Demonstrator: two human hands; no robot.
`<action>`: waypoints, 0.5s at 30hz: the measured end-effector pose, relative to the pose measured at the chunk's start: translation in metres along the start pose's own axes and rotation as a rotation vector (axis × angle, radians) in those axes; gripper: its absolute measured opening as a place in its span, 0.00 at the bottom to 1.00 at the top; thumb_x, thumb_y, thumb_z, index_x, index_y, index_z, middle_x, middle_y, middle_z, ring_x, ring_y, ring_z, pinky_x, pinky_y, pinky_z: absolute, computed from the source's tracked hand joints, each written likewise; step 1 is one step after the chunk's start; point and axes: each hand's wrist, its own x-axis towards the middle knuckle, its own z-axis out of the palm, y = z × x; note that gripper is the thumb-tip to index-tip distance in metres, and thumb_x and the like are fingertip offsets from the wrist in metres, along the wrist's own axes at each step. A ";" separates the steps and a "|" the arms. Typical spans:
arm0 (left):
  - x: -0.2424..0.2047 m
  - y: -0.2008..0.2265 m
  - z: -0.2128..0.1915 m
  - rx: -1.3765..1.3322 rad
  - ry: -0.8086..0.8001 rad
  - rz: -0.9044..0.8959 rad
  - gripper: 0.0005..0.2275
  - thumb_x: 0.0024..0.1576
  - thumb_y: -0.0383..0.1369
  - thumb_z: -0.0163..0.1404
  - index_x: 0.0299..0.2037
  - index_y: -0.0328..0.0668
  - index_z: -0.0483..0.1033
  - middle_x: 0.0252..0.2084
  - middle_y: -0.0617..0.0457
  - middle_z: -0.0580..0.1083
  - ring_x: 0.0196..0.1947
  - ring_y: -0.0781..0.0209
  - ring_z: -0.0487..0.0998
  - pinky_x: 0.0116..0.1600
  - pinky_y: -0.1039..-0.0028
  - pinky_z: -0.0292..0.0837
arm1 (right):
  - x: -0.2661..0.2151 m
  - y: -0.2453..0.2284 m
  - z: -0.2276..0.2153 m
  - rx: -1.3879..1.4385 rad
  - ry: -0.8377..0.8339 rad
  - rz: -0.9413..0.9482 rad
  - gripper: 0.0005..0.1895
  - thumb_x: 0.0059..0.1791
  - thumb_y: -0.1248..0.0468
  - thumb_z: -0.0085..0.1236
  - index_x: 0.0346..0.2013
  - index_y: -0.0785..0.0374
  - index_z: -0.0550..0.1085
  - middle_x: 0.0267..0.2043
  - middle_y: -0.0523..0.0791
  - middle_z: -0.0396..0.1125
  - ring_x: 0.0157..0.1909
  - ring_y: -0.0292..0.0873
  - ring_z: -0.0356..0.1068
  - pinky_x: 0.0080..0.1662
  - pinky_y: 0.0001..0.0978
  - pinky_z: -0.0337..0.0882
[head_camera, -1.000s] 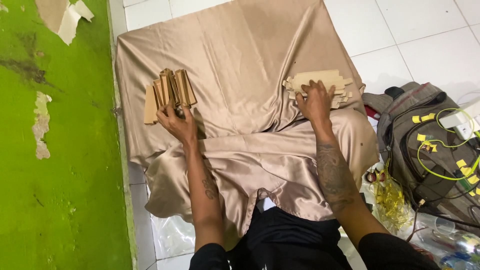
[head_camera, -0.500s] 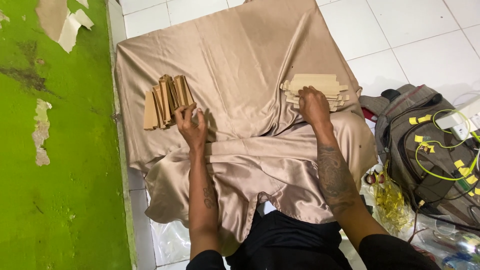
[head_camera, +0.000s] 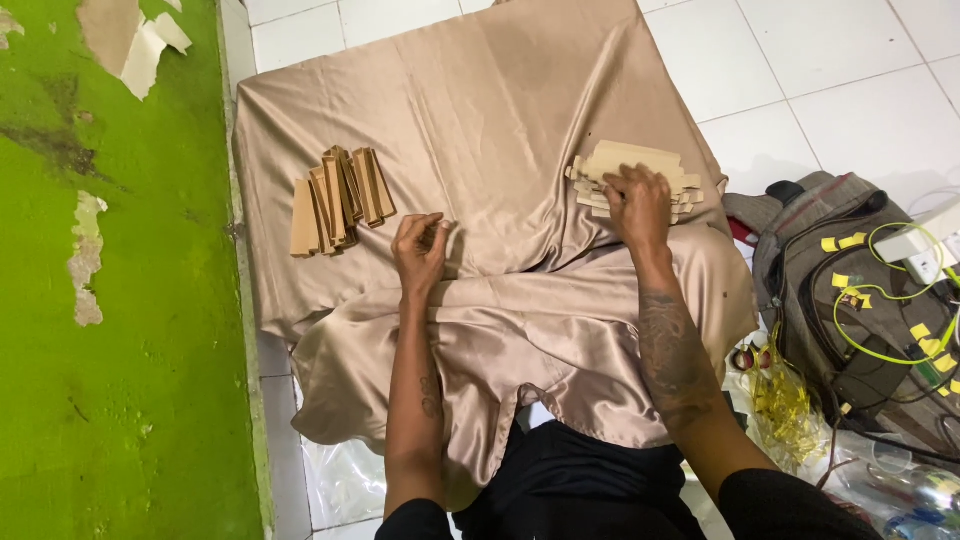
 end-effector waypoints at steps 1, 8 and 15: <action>-0.003 -0.003 0.002 0.001 0.002 -0.002 0.05 0.58 0.28 0.61 0.43 0.41 0.84 0.37 0.48 0.77 0.33 0.54 0.80 0.35 0.69 0.75 | 0.003 -0.013 -0.010 0.001 -0.002 -0.002 0.08 0.51 0.60 0.65 0.45 0.52 0.84 0.51 0.53 0.75 0.60 0.63 0.71 0.61 0.65 0.62; -0.024 -0.060 0.034 -0.797 -0.492 -0.443 0.28 0.64 0.49 0.50 0.64 0.29 0.68 0.52 0.39 0.77 0.47 0.55 0.81 0.47 0.68 0.80 | -0.007 -0.101 0.007 0.088 0.548 -0.722 0.07 0.52 0.58 0.60 0.43 0.52 0.83 0.48 0.46 0.76 0.57 0.53 0.73 0.66 0.54 0.62; -0.018 -0.015 0.029 -0.630 -0.318 -0.509 0.05 0.62 0.32 0.57 0.43 0.45 0.85 0.32 0.58 0.80 0.28 0.76 0.75 0.35 0.84 0.72 | -0.024 -0.147 0.013 0.276 0.206 -0.730 0.28 0.45 0.40 0.66 0.54 0.50 0.77 0.61 0.48 0.69 0.66 0.52 0.66 0.62 0.55 0.62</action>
